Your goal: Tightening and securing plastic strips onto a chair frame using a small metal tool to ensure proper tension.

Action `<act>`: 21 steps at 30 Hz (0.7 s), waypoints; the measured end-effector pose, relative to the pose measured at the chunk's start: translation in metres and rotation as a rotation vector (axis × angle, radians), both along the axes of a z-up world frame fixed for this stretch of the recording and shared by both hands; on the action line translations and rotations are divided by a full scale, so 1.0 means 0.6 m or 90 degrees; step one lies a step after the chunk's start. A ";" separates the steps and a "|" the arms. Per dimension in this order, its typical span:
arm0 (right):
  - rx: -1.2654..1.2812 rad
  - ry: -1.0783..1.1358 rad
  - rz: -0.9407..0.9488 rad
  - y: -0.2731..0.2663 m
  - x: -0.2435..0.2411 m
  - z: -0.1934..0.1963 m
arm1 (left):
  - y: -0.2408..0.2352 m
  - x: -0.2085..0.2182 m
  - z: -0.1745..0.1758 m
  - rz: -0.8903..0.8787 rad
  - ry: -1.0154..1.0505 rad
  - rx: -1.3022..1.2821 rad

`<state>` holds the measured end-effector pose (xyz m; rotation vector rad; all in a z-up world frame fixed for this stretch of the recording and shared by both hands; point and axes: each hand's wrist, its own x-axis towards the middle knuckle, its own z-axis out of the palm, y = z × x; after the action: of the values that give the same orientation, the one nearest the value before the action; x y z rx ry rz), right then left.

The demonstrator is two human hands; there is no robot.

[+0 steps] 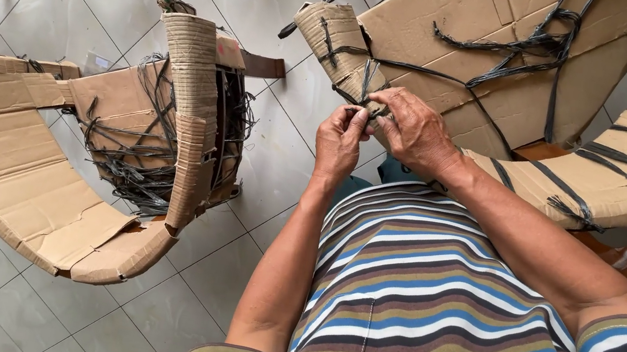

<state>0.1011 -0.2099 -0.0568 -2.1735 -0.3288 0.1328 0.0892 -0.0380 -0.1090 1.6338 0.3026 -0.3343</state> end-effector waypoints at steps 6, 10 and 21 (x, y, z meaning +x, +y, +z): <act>0.105 0.069 0.058 0.000 0.004 0.008 | -0.005 -0.003 0.031 -0.044 -0.040 -0.022; 0.097 0.070 0.065 -0.002 0.011 -0.004 | -0.006 -0.005 0.053 -0.052 -0.050 0.006; -0.224 -0.206 0.081 0.007 -0.012 -0.040 | -0.005 0.009 -0.002 0.001 0.087 0.093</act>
<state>0.0939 -0.2058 -0.0809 -2.5243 -0.6704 -0.0999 0.0947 -0.0410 -0.1102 1.7578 0.4414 -0.4318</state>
